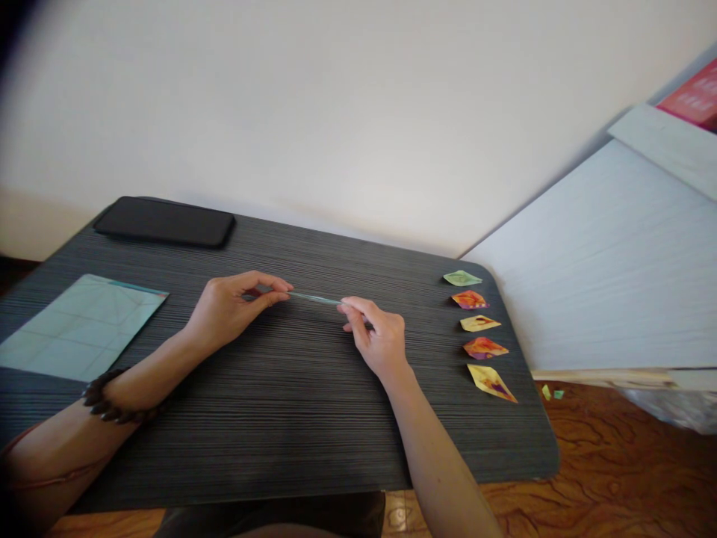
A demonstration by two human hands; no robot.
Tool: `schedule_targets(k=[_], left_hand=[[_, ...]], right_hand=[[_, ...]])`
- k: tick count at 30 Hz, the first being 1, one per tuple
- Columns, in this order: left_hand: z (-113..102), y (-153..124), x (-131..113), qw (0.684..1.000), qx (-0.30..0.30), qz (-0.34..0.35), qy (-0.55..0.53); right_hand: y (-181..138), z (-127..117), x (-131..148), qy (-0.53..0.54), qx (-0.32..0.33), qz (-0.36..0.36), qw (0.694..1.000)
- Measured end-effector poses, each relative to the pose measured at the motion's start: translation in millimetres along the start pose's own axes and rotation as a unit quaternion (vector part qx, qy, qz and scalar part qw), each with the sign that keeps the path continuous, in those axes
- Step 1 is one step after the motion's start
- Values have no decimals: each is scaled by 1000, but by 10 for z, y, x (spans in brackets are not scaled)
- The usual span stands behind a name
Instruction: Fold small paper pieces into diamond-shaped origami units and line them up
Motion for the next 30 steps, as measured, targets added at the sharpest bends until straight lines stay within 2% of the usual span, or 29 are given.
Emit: schedule_targets(k=[6,12,16,22,27,30], left_hand=[[25,-2,-1,999,26,-26,-26],[-69,-10,-51,998,-40,-14,-35],[-64,-11,-77,999,-38,-5,-24],[-20,-7,17,985,-39,-63,-156],[-4,4,22,984,-34,-55,-165],[41,19,59,973,-25,-86,-214]], right_hand=[[-8,-11,-27,10,-11,16,1000],[13,18,33,-1,-1,5,1000],[3,47,-1,9,6,35,999],[-26,51,6,31,-23,34,999],[-11,55,19,10,-17,38,999],[-23,56,8,24,-42,47,998]])
Point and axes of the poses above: each hand's wrist, its own y-axis towards the middle knuckle, its own z-axis out of the palm, x = y × z, the point moved 7 cm from there along y, towards the middle knuckle, and after that the axes turned 9 degrees about y, right-handed, at the moved point
